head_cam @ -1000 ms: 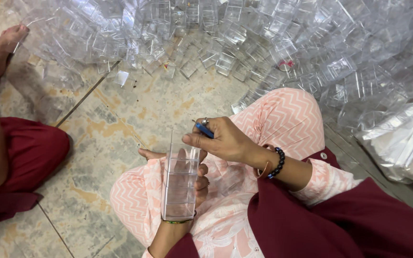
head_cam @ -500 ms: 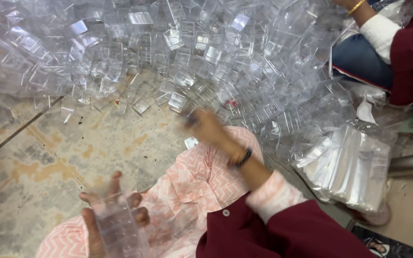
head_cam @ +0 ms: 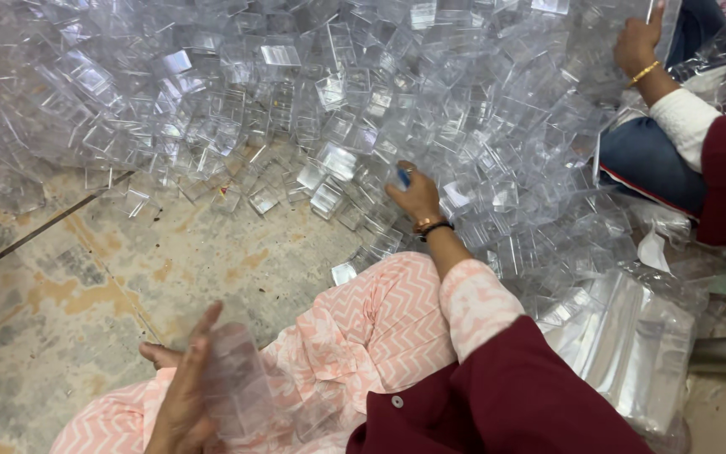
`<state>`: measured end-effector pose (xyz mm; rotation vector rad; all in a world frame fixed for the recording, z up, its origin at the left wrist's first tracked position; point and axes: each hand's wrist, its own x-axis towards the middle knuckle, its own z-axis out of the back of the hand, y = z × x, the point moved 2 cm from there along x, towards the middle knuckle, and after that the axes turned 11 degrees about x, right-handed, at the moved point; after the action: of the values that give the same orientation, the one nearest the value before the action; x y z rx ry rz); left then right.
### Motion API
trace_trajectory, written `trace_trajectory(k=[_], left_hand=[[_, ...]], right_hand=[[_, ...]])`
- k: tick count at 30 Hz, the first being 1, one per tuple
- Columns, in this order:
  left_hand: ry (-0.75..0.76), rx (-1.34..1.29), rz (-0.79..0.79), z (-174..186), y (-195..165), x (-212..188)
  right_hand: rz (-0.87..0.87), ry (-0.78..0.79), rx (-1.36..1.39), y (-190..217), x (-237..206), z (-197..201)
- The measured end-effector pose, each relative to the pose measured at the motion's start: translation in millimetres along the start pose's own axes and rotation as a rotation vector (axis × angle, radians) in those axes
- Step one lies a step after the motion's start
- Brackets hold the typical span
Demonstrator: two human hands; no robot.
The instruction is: The person sits on the floor and assembles clear plastic organizer boxes, fitting small compartment inserts into a multi-slot tray. They use a small blue blade to trim and separate box parts, then press the compartments together by hand and set finished trays aside.
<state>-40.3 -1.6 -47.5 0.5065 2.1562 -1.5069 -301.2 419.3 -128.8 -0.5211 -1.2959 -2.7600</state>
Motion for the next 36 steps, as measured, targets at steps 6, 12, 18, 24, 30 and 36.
trace_trajectory(k=[6,12,18,24,30,36], left_hand=[[0.077,0.764,-0.138,-14.4,-19.8,-5.3],[0.257,0.900,-0.324,-47.4,-54.2,-22.7],[0.280,0.987,-0.252,-63.0,-57.3,-51.0],[0.426,0.861,-0.385,-59.6,-34.6,-64.7],[0.420,0.728,-0.346,-36.4,-37.1,-78.4],[0.594,0.845,-0.146,-11.2,-65.9,-111.0]], right_hand=[[-0.541,0.358,0.876,63.5,-40.9,37.8],[-0.141,1.013,0.800,196.2,-86.0,69.5],[0.128,1.314,0.662,250.2,-81.9,70.4],[-0.106,1.321,0.618,264.2,-111.3,29.7],[-0.150,0.801,0.766,270.7,-117.6,26.0],[-0.043,0.916,0.367,274.6,-151.0,73.3]])
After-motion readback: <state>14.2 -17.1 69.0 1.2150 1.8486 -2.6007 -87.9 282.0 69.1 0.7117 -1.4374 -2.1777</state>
